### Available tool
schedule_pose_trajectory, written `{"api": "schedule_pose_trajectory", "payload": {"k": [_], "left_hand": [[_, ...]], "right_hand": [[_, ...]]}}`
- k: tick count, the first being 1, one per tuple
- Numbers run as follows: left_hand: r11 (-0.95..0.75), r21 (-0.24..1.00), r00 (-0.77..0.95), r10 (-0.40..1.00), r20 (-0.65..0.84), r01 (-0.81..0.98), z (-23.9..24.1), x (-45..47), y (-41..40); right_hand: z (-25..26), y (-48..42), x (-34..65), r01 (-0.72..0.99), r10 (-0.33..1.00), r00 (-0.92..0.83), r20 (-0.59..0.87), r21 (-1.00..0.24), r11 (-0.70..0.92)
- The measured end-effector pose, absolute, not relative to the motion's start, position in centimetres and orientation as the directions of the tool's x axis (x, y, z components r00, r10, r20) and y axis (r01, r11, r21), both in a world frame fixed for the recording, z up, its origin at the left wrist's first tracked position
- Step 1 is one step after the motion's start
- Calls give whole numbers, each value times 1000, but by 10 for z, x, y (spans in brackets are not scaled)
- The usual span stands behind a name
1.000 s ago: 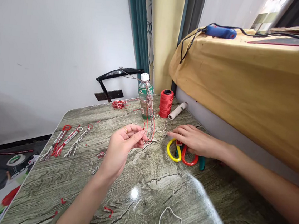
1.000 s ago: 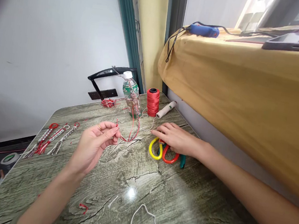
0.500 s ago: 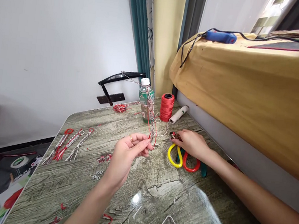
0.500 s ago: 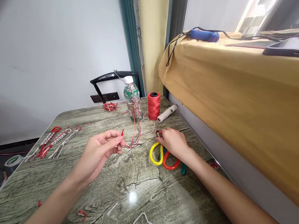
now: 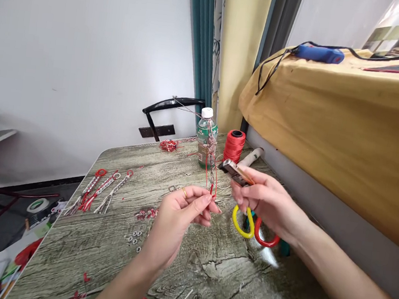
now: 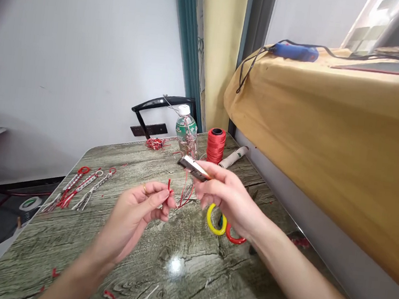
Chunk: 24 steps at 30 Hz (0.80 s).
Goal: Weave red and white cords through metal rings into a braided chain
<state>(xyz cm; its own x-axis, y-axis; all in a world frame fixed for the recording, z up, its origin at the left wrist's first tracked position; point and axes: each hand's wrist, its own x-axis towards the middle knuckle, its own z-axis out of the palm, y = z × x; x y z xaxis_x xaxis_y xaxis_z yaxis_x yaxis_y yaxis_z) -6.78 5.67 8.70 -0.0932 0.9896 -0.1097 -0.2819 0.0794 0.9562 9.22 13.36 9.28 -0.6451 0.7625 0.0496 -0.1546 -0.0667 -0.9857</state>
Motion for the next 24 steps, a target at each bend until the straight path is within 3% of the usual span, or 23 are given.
{"api": "schedule_pose_trajectory", "payload": {"k": [3,10,18,24], "left_hand": [[81,951,-91,989,-113,-299,88,-67,61],[105,920,-16,993,-119,-379,92,-70,75],[105,967,-135,981,-139,-232,86,-73,80],[121,964,-120,981,-153,-236,82,-73,81]], "right_hand": [[95,126,77,-204,735,-677,36,-969,-140],[90,133,60,-260,795,-602,71,-959,-111],[82,140,57,-278,848,-528,-38,-936,-215],[74,139,58,-291,860,-507,-54,-929,-230]]}}
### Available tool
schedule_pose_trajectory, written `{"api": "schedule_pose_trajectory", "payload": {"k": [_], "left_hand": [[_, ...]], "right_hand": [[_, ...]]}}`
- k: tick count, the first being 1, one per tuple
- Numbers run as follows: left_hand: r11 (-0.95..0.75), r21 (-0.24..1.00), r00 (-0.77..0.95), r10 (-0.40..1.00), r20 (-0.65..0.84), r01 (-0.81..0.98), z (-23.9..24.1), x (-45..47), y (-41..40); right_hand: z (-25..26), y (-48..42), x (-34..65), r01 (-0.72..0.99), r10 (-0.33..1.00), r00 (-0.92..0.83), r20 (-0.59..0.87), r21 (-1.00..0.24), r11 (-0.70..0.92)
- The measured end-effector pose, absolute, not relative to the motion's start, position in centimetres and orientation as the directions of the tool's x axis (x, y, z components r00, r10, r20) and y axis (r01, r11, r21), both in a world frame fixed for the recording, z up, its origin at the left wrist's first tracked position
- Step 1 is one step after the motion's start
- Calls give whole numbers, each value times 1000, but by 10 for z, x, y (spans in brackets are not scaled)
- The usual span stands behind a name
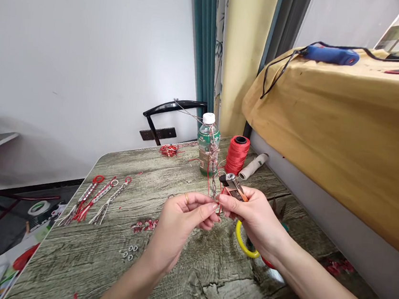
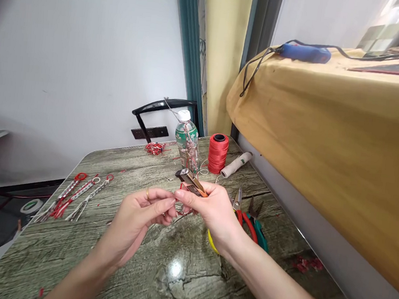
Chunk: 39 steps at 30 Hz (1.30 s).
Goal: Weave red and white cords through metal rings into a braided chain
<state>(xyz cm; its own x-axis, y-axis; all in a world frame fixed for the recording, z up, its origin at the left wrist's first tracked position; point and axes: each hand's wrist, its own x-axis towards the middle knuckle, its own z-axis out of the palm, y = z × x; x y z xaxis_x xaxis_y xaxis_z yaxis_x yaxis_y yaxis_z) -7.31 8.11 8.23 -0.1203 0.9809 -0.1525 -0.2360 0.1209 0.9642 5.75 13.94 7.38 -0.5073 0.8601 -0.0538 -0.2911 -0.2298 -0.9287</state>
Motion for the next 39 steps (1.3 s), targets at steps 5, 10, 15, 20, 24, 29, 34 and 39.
{"api": "schedule_pose_trajectory", "payload": {"k": [5,10,15,20,24,29,34,39], "left_hand": [[75,974,-143,984,-107,-214,82,-72,79],[67,965,-172,978,-113,-254,83,-71,78],[57,956,-161,981,-107,-287,84,-70,76],[76,958,-161,979,-124,-275,84,-71,76],[25,949,-228,968,-101,-314,85,-72,77],[-22,930,-281,956,-88,-366,87,-73,76],[-30,918,-286,954,-93,-396,87,-74,76],[-21,925,-296,950,-100,-379,86,-74,76]], "right_hand": [[76,138,56,-245,887,-457,-60,-951,-190],[79,136,57,-170,907,-422,-16,-981,-96],[78,136,58,-206,907,-421,-6,-973,-102],[75,137,59,-236,875,-483,27,-967,-100],[74,138,61,-271,866,-485,123,-962,-15],[75,141,64,-234,787,-585,198,-970,70],[77,140,68,-209,730,-670,136,-978,-10],[80,139,67,-208,742,-667,72,-974,-93]]}}
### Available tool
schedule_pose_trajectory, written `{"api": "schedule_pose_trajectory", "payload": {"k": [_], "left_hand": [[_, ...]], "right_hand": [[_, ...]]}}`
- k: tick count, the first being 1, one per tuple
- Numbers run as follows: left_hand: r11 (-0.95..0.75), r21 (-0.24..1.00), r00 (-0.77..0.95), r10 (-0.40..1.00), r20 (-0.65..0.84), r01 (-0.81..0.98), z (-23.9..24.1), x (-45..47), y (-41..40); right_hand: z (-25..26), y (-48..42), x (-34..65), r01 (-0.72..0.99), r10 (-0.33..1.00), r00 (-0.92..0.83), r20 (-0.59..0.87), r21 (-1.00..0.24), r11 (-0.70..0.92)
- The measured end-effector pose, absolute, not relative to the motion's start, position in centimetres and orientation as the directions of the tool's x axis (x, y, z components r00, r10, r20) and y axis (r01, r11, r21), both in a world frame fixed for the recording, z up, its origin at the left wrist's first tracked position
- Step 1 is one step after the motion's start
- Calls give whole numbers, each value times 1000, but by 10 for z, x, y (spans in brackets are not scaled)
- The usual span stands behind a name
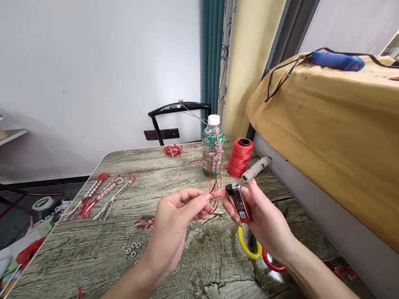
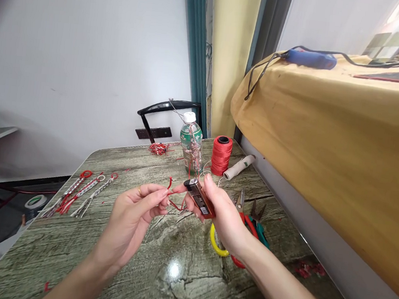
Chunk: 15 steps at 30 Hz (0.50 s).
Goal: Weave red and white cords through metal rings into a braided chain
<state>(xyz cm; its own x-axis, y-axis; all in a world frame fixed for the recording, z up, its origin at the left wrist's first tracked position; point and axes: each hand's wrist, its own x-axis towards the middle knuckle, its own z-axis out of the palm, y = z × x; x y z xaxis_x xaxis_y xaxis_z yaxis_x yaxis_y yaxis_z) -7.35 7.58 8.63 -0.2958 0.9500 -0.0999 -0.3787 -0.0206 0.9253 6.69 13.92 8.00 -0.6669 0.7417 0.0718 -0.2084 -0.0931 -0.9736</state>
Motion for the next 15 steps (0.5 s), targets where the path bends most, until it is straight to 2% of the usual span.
{"api": "schedule_pose_trajectory", "payload": {"k": [4,10,13,15], "left_hand": [[-25,928,-304,948,-96,-371,86,-72,76],[-14,931,-315,943,-110,-365,87,-72,76],[25,939,-264,957,-122,-344,87,-69,74],[50,941,-221,967,-130,-335,87,-68,73]], "right_hand": [[75,140,65,-173,755,-655,33,-979,-108],[73,135,64,-191,768,-636,79,-980,-57],[81,131,63,-106,817,-575,47,-994,-17],[84,130,63,-107,856,-515,43,-994,-15]]}}
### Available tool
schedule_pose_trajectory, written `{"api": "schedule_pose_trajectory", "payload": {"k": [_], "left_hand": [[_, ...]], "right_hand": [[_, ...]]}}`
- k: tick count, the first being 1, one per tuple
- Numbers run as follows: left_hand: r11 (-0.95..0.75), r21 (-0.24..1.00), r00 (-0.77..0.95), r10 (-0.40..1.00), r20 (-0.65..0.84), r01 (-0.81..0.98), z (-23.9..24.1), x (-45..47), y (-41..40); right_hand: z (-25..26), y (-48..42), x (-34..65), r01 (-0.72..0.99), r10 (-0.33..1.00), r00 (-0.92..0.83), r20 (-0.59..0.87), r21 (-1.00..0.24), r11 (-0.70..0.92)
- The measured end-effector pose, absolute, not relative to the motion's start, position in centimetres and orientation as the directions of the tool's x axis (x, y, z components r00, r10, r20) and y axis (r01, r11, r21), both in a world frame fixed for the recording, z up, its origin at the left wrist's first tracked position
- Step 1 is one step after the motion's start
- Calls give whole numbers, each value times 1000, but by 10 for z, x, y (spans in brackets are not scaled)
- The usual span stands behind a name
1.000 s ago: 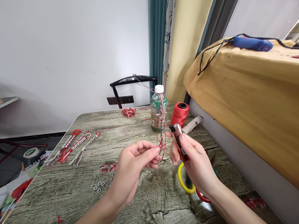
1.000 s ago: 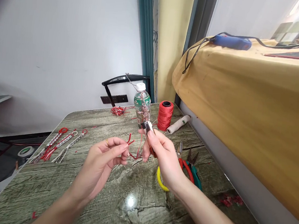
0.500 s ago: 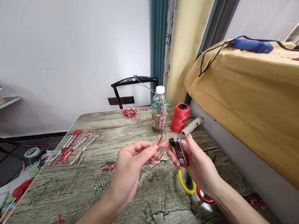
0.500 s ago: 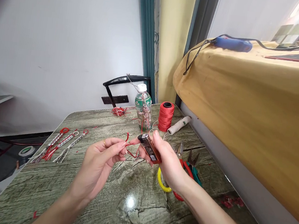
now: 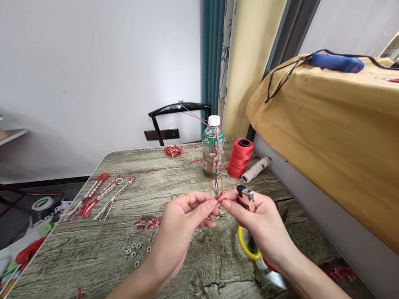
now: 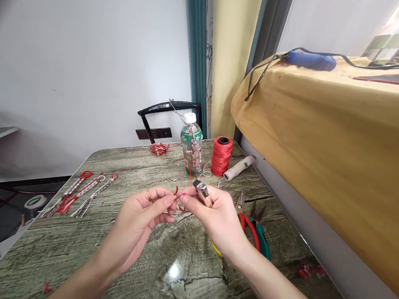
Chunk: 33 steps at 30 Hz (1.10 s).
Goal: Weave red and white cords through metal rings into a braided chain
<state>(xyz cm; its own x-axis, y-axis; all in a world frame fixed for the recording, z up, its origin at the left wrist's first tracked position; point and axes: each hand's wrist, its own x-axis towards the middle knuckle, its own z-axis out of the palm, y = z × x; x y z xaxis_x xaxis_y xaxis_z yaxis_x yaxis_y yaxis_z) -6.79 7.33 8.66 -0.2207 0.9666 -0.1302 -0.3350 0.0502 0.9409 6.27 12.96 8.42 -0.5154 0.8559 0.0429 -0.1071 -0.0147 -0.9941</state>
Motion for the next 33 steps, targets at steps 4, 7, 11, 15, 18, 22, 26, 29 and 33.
{"api": "schedule_pose_trajectory", "payload": {"k": [4,7,11,15,18,22,26,29,33], "left_hand": [[106,936,-170,971,-171,-336,85,-67,74],[105,935,-181,968,-174,-339,85,-68,75],[85,936,-198,967,-160,-341,85,-68,74],[59,940,-208,969,-135,-337,87,-67,74],[35,944,-216,970,-111,-329,87,-68,74],[26,940,-229,967,-110,-340,87,-68,73],[27,932,-239,963,-120,-361,89,-67,73],[38,930,-243,961,-134,-365,92,-67,72],[52,941,-236,962,-137,-333,92,-67,70]], "right_hand": [[84,131,63,-153,873,-486,26,-987,-55],[80,133,63,-183,857,-515,24,-980,-83],[76,135,63,-212,826,-564,27,-971,-113],[75,135,64,-317,779,-624,52,-929,-192],[76,135,65,-338,763,-646,24,-905,-258],[76,135,65,-319,745,-666,40,-918,-235],[77,133,66,-280,700,-711,69,-941,-192],[77,134,68,-273,754,-657,34,-942,-196],[76,139,70,-190,772,-629,-91,-945,-266]]}}
